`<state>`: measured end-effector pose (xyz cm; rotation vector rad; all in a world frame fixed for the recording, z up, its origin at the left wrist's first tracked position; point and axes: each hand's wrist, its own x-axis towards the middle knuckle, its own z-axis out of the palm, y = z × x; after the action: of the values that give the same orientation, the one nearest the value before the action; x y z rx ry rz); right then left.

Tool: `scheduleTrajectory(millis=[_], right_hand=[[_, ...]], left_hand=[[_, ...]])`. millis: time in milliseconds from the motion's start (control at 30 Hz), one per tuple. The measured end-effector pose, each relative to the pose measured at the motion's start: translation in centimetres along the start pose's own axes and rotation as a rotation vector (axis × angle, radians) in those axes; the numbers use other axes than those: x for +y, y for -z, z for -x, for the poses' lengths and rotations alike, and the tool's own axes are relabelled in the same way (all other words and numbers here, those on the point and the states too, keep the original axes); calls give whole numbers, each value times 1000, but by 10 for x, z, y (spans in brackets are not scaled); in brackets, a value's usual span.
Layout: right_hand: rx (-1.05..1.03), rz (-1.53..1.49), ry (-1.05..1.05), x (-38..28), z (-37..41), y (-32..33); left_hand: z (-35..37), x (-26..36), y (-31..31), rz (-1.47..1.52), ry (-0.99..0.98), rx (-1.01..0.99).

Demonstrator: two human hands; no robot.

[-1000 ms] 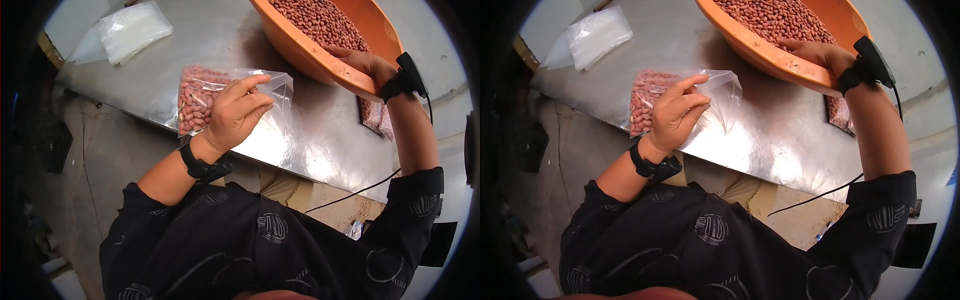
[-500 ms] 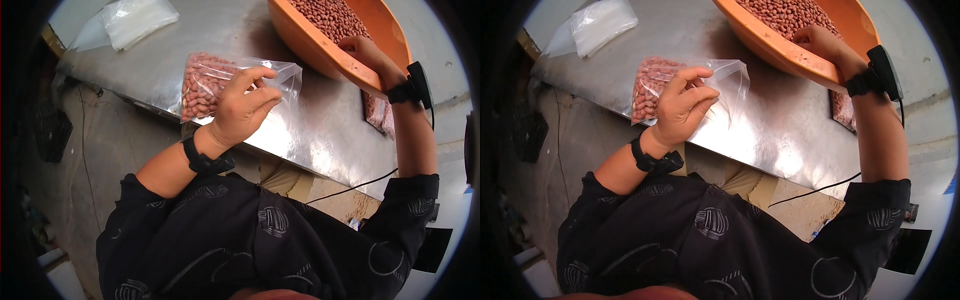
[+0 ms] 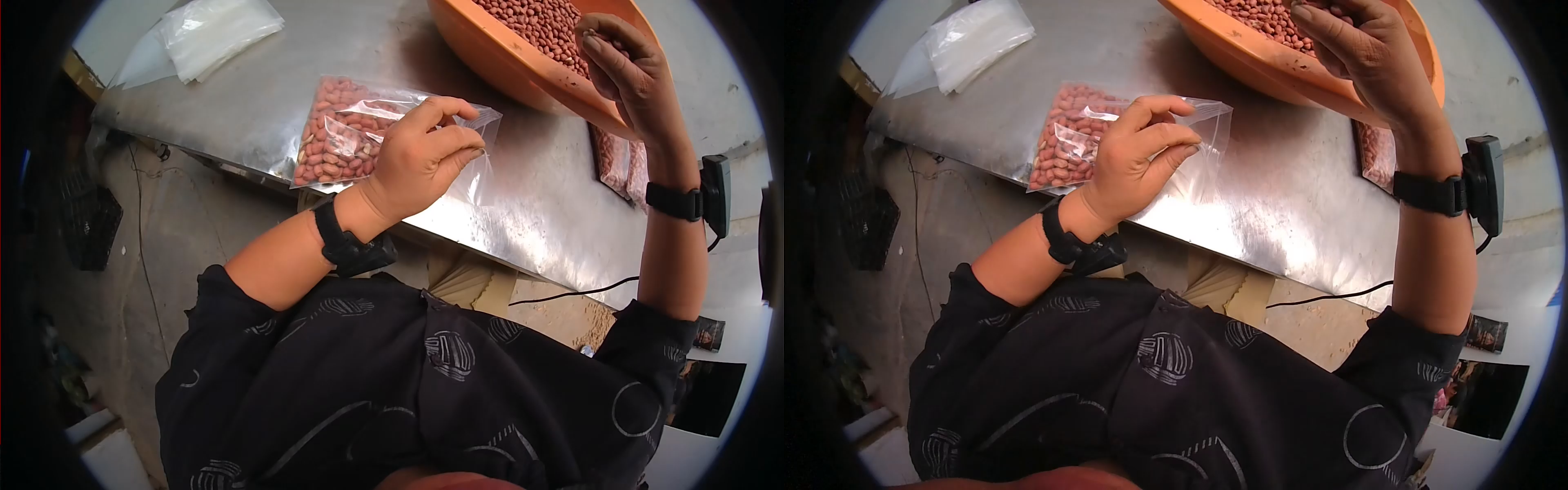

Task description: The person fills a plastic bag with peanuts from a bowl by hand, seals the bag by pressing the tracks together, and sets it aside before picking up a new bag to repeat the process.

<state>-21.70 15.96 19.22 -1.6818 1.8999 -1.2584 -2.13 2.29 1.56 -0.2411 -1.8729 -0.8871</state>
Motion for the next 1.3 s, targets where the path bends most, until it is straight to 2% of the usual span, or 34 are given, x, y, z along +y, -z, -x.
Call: scheduleTrajectory(millis=[33,100,233,300,400,533,633,733,833,933,1033,1100,1133,1167,1233,1300], right_hand=[[-112,-51,-9,-15,8,-14],[-189,-109,-125,-19,28,-46],[-372,-51,-315,6,37,-77],[-389,-82,-411,13,36,-90],[-327,-203,-514,20,31,-108],[-96,-282,-669,27,25,-128],[-32,-387,-654,30,27,-138],[16,-456,-664,19,28,-143],[-86,-433,-674,13,28,-131],[17,-270,-595,4,31,-121],[-27,96,-292,-27,25,-91],[221,241,78,-35,19,-74],[264,511,219,-33,13,-55],[243,582,84,-29,2,-30],[74,530,-43,-2,-20,8],[-26,633,-241,23,-29,21]], left_hand=[[1,1,0,12,23,11],[3,2,1,36,69,34],[5,1,3,4,5,92],[7,1,2,-13,-26,96],[10,5,1,-19,-55,85],[7,6,-2,-39,-89,139],[9,5,-1,-43,-80,111],[12,4,3,-41,-60,76],[14,4,7,-38,-25,78],[17,4,14,-44,9,64],[21,5,18,-49,43,67],[24,6,19,-43,71,66],[24,6,19,-48,71,72],[25,5,19,-41,79,77],[25,4,18,-29,92,89],[26,4,19,-27,93,93]])
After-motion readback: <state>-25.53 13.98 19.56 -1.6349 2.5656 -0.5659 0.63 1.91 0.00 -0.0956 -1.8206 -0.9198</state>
